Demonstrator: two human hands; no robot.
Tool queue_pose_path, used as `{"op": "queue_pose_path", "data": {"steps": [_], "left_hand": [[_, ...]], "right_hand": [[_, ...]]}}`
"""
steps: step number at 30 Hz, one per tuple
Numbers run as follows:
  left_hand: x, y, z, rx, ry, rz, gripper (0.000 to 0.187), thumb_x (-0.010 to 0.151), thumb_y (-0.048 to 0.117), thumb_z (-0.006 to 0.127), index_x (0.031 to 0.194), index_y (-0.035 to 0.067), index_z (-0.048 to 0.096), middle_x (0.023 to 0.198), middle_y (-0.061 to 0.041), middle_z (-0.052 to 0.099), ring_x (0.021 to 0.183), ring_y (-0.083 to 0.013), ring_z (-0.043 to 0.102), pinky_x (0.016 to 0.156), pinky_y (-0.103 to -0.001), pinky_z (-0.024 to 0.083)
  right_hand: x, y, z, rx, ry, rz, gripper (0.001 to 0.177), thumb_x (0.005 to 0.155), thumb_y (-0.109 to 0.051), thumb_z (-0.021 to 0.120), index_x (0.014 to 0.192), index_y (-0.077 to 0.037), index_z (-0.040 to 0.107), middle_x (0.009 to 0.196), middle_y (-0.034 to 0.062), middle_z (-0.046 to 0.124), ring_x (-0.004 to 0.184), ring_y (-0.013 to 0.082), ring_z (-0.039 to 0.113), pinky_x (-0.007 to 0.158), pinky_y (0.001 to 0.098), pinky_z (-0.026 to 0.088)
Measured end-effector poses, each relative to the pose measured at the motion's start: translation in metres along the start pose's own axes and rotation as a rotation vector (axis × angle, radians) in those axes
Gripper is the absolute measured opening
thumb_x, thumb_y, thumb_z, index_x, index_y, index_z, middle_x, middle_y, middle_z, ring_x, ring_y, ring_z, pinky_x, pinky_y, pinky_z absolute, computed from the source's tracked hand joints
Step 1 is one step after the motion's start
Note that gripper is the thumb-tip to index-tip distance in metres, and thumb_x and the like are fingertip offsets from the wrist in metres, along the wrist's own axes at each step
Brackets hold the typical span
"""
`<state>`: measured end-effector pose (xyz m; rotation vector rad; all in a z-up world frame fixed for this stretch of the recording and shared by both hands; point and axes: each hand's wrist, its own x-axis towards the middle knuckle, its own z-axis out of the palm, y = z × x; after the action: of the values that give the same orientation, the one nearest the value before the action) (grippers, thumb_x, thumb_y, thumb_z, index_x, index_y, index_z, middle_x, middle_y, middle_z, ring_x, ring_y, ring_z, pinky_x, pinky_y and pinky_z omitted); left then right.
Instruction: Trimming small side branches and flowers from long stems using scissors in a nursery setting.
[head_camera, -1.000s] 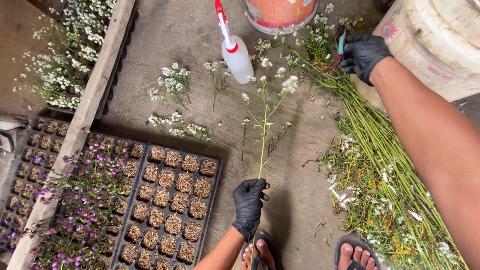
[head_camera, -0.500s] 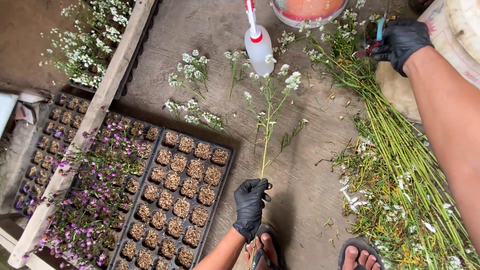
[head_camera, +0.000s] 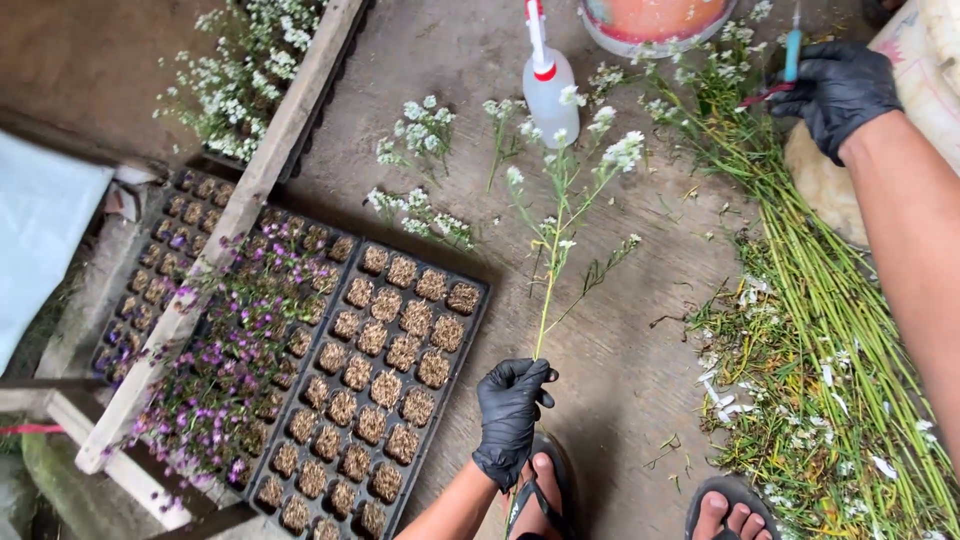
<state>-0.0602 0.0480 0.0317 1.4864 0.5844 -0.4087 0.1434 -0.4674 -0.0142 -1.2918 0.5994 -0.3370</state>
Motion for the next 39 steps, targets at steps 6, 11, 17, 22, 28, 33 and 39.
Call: {"op": "queue_pose_path", "data": {"steps": [6,11,17,22,28,33,39], "left_hand": [[-0.005,-0.002,-0.011,-0.008,0.01,0.021,0.013,0.088,0.013,0.078,0.088,0.003,0.069,0.076,-0.016,0.078,0.043,-0.0181,0.059,0.036,-0.024,0.031],[-0.008,-0.001,-0.016,-0.025,0.022,0.005,0.014,0.088,0.013,0.078,0.089,0.003,0.068,0.078,-0.017,0.078,0.043,-0.0186,0.06,0.036,-0.024,0.03],[0.002,-0.014,-0.017,-0.104,-0.027,0.056,0.014,0.088,0.008,0.079,0.085,0.001,0.067,0.077,-0.021,0.077,0.041,-0.0217,0.059,0.036,-0.026,0.037],[-0.004,0.001,-0.004,-0.03,-0.04,0.019,0.015,0.09,0.014,0.077,0.085,0.005,0.067,0.078,-0.015,0.078,0.044,-0.0169,0.06,0.036,-0.023,0.029],[-0.004,0.007,0.003,-0.006,-0.079,0.03,0.014,0.091,0.013,0.075,0.082,0.003,0.071,0.077,-0.013,0.077,0.045,-0.0153,0.06,0.037,-0.023,0.03],[-0.001,0.001,-0.001,-0.011,-0.067,0.017,0.014,0.089,0.014,0.078,0.086,0.006,0.067,0.08,-0.015,0.079,0.046,-0.0164,0.061,0.037,-0.024,0.03],[-0.003,0.004,-0.005,0.009,-0.007,-0.049,0.017,0.087,0.011,0.079,0.09,0.005,0.063,0.079,-0.017,0.077,0.046,-0.0182,0.06,0.039,-0.026,0.031]], "right_hand": [[0.054,0.04,-0.021,0.19,0.091,-0.018,0.013,0.096,-0.004,0.068,0.101,-0.016,0.071,0.094,0.0063,0.079,0.074,0.019,0.081,0.065,0.0429,0.075],[0.081,0.045,-0.027,0.357,0.18,0.125,0.01,0.088,-0.013,0.064,0.094,-0.016,0.072,0.081,0.0074,0.076,0.07,0.0221,0.08,0.069,0.0434,0.075],[0.059,0.042,-0.021,0.29,0.088,-0.07,0.021,0.1,-0.001,0.068,0.11,-0.018,0.073,0.093,0.0054,0.077,0.075,0.0213,0.082,0.075,0.0434,0.079],[0.064,0.044,-0.023,0.341,0.162,-0.099,0.02,0.098,0.001,0.071,0.106,-0.017,0.067,0.1,0.0137,0.078,0.072,0.0277,0.081,0.067,0.0486,0.08],[0.071,0.052,-0.031,0.26,0.13,-0.069,0.023,0.103,-0.004,0.066,0.103,-0.026,0.07,0.089,0.0058,0.078,0.072,0.0268,0.084,0.075,0.0485,0.079],[-0.103,0.16,-0.083,-0.281,0.131,0.032,0.018,0.109,-0.035,0.054,0.107,-0.022,0.066,0.094,-0.0015,0.07,0.09,0.0147,0.079,0.092,0.0282,0.075],[-0.587,0.368,-0.053,-1.354,0.342,0.382,0.047,0.118,-0.054,0.032,0.107,-0.017,0.06,0.11,0.0029,0.06,0.107,0.0187,0.061,0.101,0.0323,0.046]]}}
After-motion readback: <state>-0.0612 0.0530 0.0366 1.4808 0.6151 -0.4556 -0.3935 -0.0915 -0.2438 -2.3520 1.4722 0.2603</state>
